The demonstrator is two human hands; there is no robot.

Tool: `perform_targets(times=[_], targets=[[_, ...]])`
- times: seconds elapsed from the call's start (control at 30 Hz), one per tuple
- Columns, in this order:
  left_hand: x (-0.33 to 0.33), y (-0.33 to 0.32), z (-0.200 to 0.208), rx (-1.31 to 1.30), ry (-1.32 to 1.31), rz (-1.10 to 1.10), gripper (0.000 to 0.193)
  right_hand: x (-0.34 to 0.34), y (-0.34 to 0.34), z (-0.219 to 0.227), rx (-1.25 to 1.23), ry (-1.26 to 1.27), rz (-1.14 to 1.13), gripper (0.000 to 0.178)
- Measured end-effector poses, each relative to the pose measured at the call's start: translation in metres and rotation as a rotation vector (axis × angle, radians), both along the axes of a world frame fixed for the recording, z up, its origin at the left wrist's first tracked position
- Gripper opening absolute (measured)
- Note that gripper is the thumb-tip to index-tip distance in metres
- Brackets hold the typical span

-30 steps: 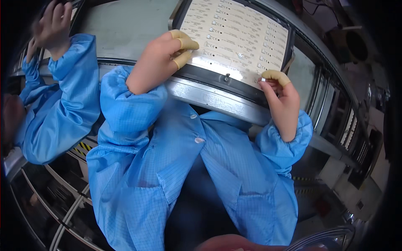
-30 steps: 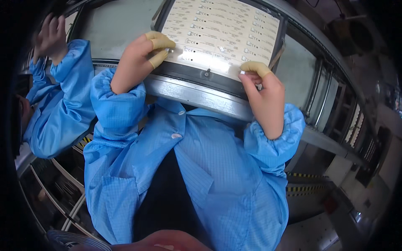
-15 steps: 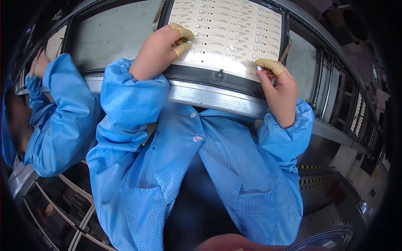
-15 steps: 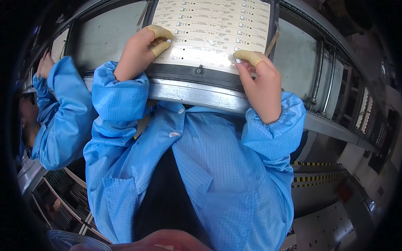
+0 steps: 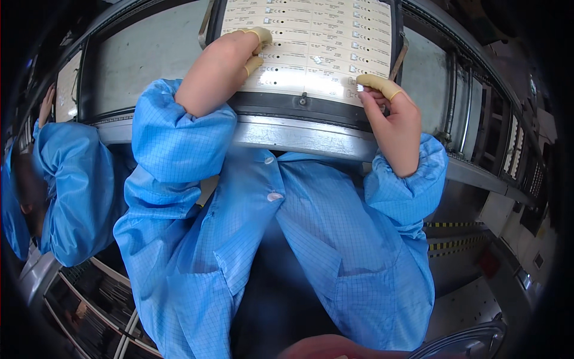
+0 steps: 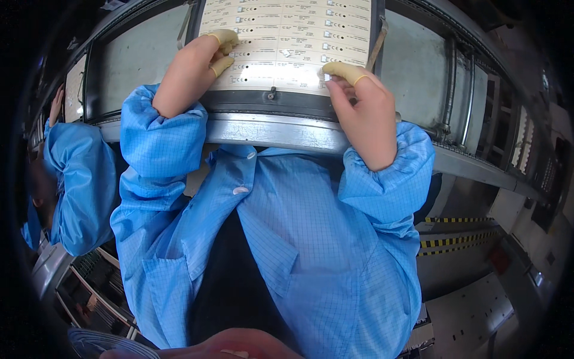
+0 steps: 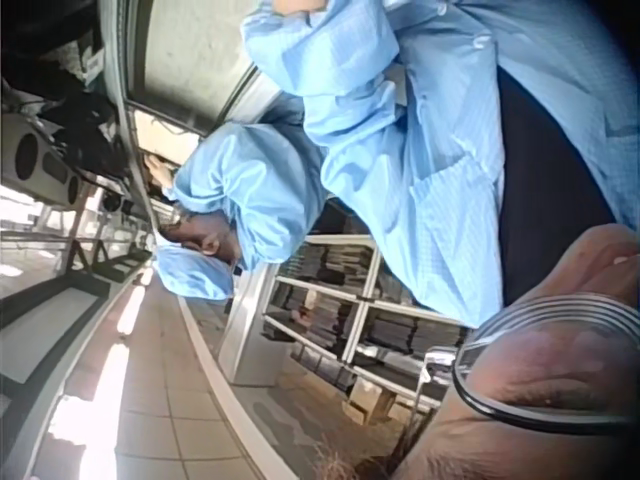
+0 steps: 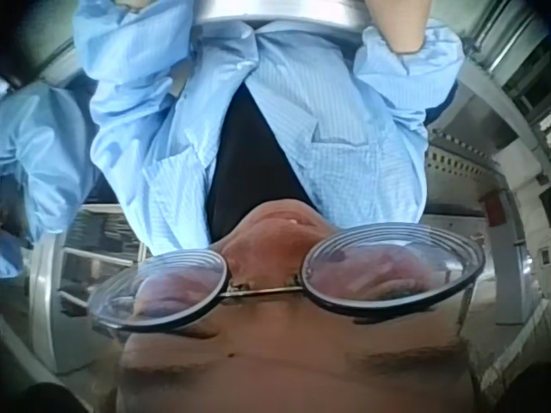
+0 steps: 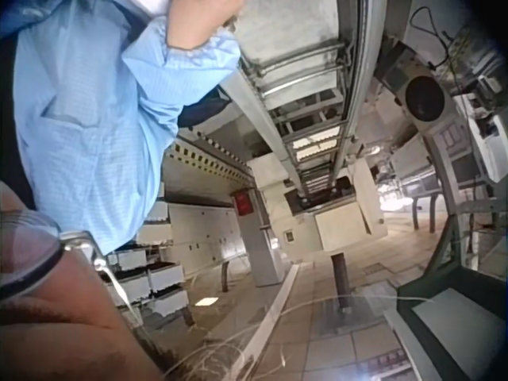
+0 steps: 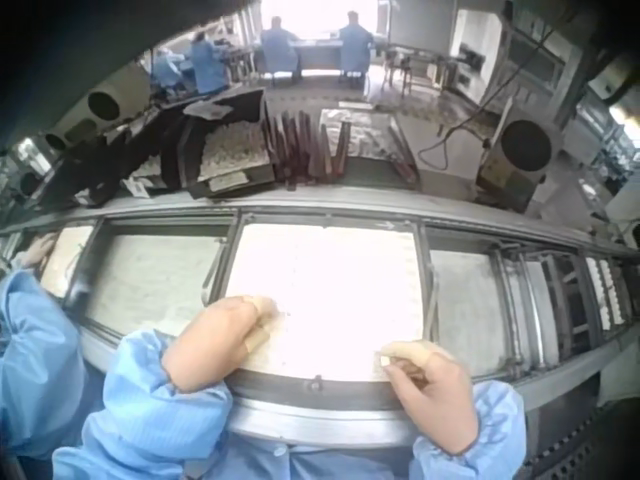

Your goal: Manually placing and inspecting components on an electronic panel on a production line.

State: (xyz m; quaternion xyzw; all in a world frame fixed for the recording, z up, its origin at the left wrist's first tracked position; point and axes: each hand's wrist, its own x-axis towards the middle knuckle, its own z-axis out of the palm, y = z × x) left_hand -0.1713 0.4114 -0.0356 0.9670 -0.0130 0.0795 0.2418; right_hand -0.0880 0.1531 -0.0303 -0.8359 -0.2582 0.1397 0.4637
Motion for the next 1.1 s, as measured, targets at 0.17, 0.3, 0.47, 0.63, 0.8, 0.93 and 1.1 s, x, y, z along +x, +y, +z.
perform_targets(times=[0.17,0.3,0.47,0.63,0.8,0.93,1.1], targets=[[-0.004,0.007,-0.006,-0.02,0.006,-0.028,0.014,0.003,0.004,-0.006,-0.066,-0.108,-0.049,0.019],[-0.003,0.0,-0.003,0.05,-0.071,-0.023,0.015,0.008,0.006,-0.018,-0.09,-0.335,0.06,0.015],[0.009,-0.025,0.002,0.019,-0.144,-0.019,0.026,0.007,0.013,-0.021,-0.15,-0.459,0.067,0.013],[0.024,-0.047,-0.016,-0.05,-0.075,0.013,0.027,0.002,0.018,-0.021,-0.18,-0.547,0.077,0.013],[0.031,-0.05,-0.016,-0.159,0.0,0.018,0.028,0.008,0.017,-0.022,-0.129,-0.528,0.138,0.013],[0.032,-0.054,-0.018,-0.222,-0.026,0.043,0.026,0.009,0.015,-0.022,-0.145,-0.513,0.141,0.016],[0.03,-0.053,-0.021,-0.123,-0.075,0.005,0.023,0.001,0.014,-0.015,-0.084,-0.4,0.041,0.02]])
